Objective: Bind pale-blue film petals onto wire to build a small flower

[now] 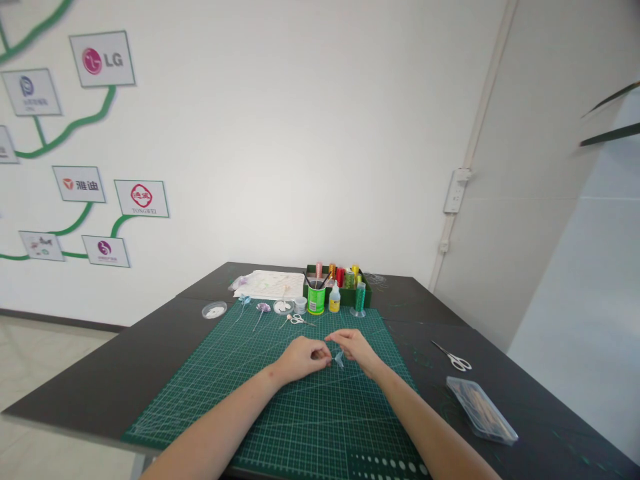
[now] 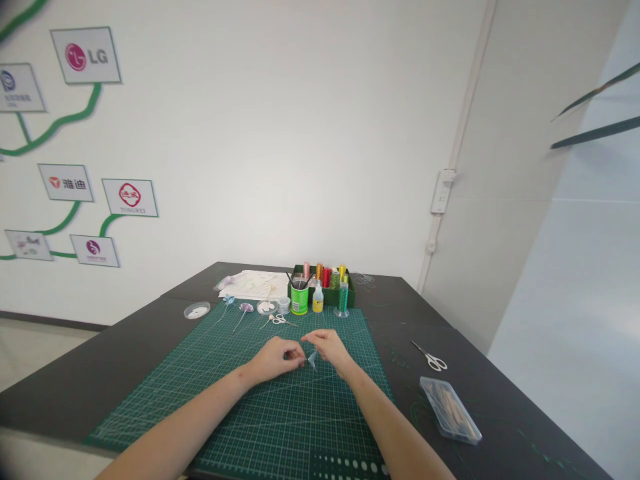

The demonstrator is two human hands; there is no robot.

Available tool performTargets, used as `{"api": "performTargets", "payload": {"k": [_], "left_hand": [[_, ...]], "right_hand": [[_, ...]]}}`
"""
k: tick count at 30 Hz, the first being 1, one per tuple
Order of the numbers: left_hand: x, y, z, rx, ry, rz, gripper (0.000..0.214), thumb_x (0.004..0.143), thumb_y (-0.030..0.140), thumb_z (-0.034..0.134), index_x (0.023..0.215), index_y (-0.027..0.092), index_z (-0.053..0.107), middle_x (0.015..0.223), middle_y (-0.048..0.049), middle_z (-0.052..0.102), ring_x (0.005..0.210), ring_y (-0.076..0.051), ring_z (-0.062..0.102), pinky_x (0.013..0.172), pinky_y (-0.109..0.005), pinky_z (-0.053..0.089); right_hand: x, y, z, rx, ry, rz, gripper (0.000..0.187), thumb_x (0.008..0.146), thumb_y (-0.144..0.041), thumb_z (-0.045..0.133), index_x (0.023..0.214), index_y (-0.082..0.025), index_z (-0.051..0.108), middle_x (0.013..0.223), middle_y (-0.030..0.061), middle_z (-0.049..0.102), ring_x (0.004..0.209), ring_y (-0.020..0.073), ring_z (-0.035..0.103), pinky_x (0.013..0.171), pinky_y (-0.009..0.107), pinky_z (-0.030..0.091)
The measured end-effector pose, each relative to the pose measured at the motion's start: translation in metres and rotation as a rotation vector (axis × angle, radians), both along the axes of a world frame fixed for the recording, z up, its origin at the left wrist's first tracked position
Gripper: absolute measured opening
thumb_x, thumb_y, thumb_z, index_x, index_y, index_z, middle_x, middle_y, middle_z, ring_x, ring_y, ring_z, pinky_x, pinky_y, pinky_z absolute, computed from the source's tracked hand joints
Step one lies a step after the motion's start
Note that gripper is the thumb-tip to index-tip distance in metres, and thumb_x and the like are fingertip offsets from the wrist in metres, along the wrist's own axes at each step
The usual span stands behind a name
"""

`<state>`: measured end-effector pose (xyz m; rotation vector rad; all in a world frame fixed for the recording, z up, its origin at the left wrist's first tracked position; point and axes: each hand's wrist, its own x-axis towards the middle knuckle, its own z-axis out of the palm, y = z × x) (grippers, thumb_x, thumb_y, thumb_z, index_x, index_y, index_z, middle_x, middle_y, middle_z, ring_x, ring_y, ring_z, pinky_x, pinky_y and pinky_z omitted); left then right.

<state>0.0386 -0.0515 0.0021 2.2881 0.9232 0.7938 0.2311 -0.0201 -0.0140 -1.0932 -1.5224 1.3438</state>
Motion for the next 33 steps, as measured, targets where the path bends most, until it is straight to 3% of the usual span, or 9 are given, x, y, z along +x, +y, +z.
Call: {"api": "performTargets", "payload": {"k": [8, 13, 21, 33], "left_hand": [[0.0011, 0.0038, -0.0028, -0.016, -0.07, 0.007, 0.013, 0.08, 0.021, 0.058, 0.083, 0.017, 0.07, 0.078, 0.0005, 0.073, 0.069, -0.011, 0.065, 0.067, -0.019, 0.045], [0.0013, 0.0074, -0.0046, 0.054, -0.079, 0.076, 0.012, 0.08, 0.022, 0.06, 0.081, 0.018, 0.071, 0.077, 0.001, 0.071, 0.068, -0.011, 0.062, 0.065, -0.02, 0.043], [0.0013, 0.0069, 0.0003, 0.18, -0.172, 0.072, 0.008, 0.079, 0.023, 0.063, 0.077, 0.019, 0.07, 0.1, -0.0042, 0.062, 0.081, -0.012, 0.058, 0.067, -0.021, 0.044], [0.002, 0.0053, 0.0016, 0.116, -0.133, 0.039, 0.009, 0.08, 0.022, 0.062, 0.075, 0.017, 0.068, 0.085, -0.0028, 0.064, 0.077, -0.012, 0.057, 0.067, -0.022, 0.043]], "right_hand": [[-0.0005, -0.0004, 0.0009, -0.011, -0.03, -0.006, 0.032, 0.074, -0.041, 0.063, 0.082, -0.012, 0.072, 0.041, -0.01, 0.026, 0.039, 0.0042, 0.018, 0.04, 0.021, 0.01], [-0.0005, -0.0003, 0.0017, -0.017, -0.031, -0.012, 0.033, 0.074, -0.042, 0.062, 0.083, -0.011, 0.072, 0.041, -0.0103, 0.027, 0.039, 0.0043, 0.017, 0.041, 0.022, 0.009], [-0.0013, -0.0022, 0.0032, -0.053, 0.042, 0.007, 0.041, 0.071, -0.052, 0.064, 0.076, -0.011, 0.068, 0.042, -0.0115, 0.023, 0.039, 0.0035, 0.014, 0.041, 0.022, 0.007], [-0.001, -0.0034, 0.0089, 0.038, 0.146, -0.04, 0.054, 0.074, -0.061, 0.06, 0.082, -0.009, 0.071, 0.048, -0.0094, 0.028, 0.039, 0.0028, 0.017, 0.039, 0.021, 0.009]]}}
